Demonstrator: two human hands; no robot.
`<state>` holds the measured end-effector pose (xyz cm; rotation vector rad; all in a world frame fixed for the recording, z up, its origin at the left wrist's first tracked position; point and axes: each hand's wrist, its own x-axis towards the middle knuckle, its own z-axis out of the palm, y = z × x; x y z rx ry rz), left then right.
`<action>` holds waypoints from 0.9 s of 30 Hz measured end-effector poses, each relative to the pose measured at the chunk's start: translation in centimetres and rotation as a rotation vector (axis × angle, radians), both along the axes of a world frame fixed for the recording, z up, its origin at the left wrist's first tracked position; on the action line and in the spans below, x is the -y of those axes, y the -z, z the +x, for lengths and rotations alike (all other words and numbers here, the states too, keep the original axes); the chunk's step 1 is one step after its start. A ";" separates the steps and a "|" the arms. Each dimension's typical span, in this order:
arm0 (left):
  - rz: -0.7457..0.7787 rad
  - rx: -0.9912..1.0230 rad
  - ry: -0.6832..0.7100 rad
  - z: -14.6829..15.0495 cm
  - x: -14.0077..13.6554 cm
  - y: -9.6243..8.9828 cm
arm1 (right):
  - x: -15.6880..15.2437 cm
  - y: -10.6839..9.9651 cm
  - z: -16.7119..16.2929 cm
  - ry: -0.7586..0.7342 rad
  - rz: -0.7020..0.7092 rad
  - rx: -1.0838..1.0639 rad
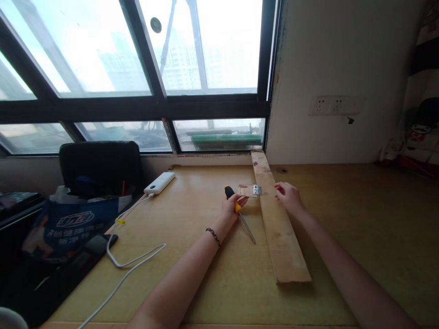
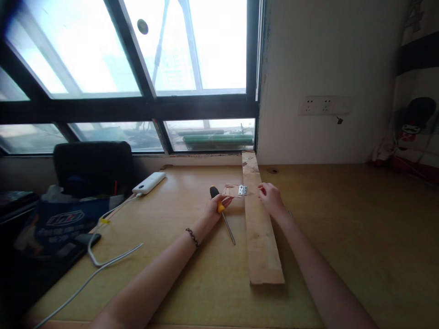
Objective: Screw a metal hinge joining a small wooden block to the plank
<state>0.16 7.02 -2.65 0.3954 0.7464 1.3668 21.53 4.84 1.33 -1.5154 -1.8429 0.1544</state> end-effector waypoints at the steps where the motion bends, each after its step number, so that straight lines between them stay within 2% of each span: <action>1: 0.003 -0.004 -0.004 0.0 0.0 0.0 | -0.5 -0.3 -1.2 -0.044 0.028 0.044; 6: -0.007 0.001 -0.024 -0.1 -0.2 0.2 | -1.8 -0.1 -5.1 -0.065 0.012 0.339; 9: -0.008 0.009 -0.027 -0.1 -0.4 0.4 | -1.7 0.3 -5.5 -0.039 0.040 0.439; 12: -0.017 0.004 -0.038 -0.1 -0.5 0.4 | -1.6 0.4 -5.3 -0.030 0.048 0.445; 21: -0.009 0.006 -0.037 0.0 -0.3 0.4 | -2.3 1.2 -4.9 -0.043 0.050 0.285; 27: 0.033 0.021 -0.015 0.0 -0.2 0.6 | -2.9 1.2 -4.8 -0.009 0.161 -0.124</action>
